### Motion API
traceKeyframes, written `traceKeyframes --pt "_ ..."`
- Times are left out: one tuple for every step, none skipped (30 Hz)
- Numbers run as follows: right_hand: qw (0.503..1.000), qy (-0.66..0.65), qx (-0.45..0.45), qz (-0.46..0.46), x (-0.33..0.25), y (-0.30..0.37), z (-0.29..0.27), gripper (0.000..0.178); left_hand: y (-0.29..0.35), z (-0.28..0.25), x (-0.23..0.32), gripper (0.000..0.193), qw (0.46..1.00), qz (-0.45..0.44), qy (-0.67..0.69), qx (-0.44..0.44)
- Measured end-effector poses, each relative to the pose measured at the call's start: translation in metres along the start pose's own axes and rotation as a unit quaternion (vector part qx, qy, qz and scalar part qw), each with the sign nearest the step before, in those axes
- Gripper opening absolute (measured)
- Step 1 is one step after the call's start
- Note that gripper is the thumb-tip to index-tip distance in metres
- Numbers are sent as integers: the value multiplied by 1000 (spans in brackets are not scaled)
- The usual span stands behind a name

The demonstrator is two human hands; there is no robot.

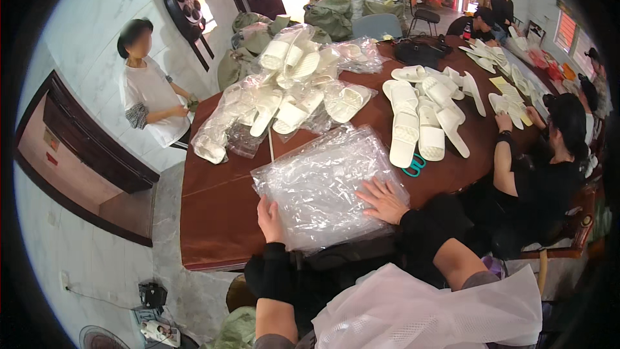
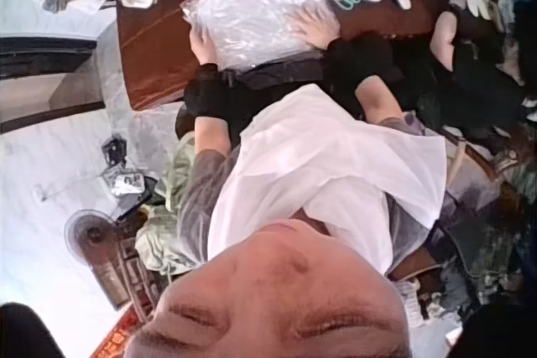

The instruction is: Packaging white slippers into clear plastic bags for shipping.

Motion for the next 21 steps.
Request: traceKeyframes --pt "1000 1 -8 3 4 1 4 72 -10 -5 1 38 1000 -22 -2 8" --pt "1000 -1 -17 1 2 2 6 72 -20 -18 -2 35 999 -32 -31 -7" --pt "1000 3 -22 1 5 0 5 71 -34 -13 5 33 999 -39 -21 -21" --pt "1000 0 -21 3 8 -2 3 71 -41 -13 10 31 998 -52 -16 -39" --pt "1000 1 -19 2 9 -3 5 71 -51 -12 12 30 996 -62 -11 -55" --pt "1000 3 -17 2 11 -3 6 71 -59 -6 9 30 993 -92 -5 -80" --pt "1000 11 -11 1 13 -3 7 71 -65 2 9 29 991 -100 11 -89" --pt "1000 15 -7 1 16 -2 7 71 -72 12 8 27 989 -108 28 -100" --pt "1000 16 -1 -4 15 -2 8 71 -78 14 0 25 987 -117 40 -106" --pt "1000 12 4 -10 14 -3 7 71 -87 14 -6 24 990 -106 36 -89" --pt "1000 11 8 -13 10 -5 7 71 -93 9 -18 20 989 -106 69 -72" --pt "1000 8 12 -19 4 -7 6 71 -97 0 -27 17 988 -105 100 -52" --pt "1000 7 14 -26 -5 -10 6 70 -103 -15 -36 14 986 -102 129 -31" --pt "999 5 16 -34 -14 -13 4 70 -101 -28 -44 14 984 -74 162 -14" --pt "1000 17 14 -22 -4 -9 4 70 -94 -11 -30 22 991 -44 126 -4" --pt "1000 25 12 -13 4 -7 4 70 -86 2 -14 31 996 -15 86 10" --pt "999 27 13 -10 7 -5 4 70 -77 5 8 40 999 13 40 30" --pt "999 30 12 -3 13 -3 4 70 -65 13 46 45 988 124 -76 57" --pt "999 30 15 -2 15 -2 3 69 -53 22 68 51 965 184 -185 18" --pt "999 30 17 0 17 -2 3 69 -40 33 89 58 926 251 -283 -7" --pt "999 28 19 -4 15 -3 3 69 -26 38 90 61 915 235 -321 -62"
Point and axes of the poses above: each hand's wrist, its own y-axis away from the middle knuckle, its own z-axis out of the palm, x = y × z, the point moved 4 cm from there along -y, towards the middle knuckle, and after that the axes turned 5 degrees about z, right-handed, at the moved point
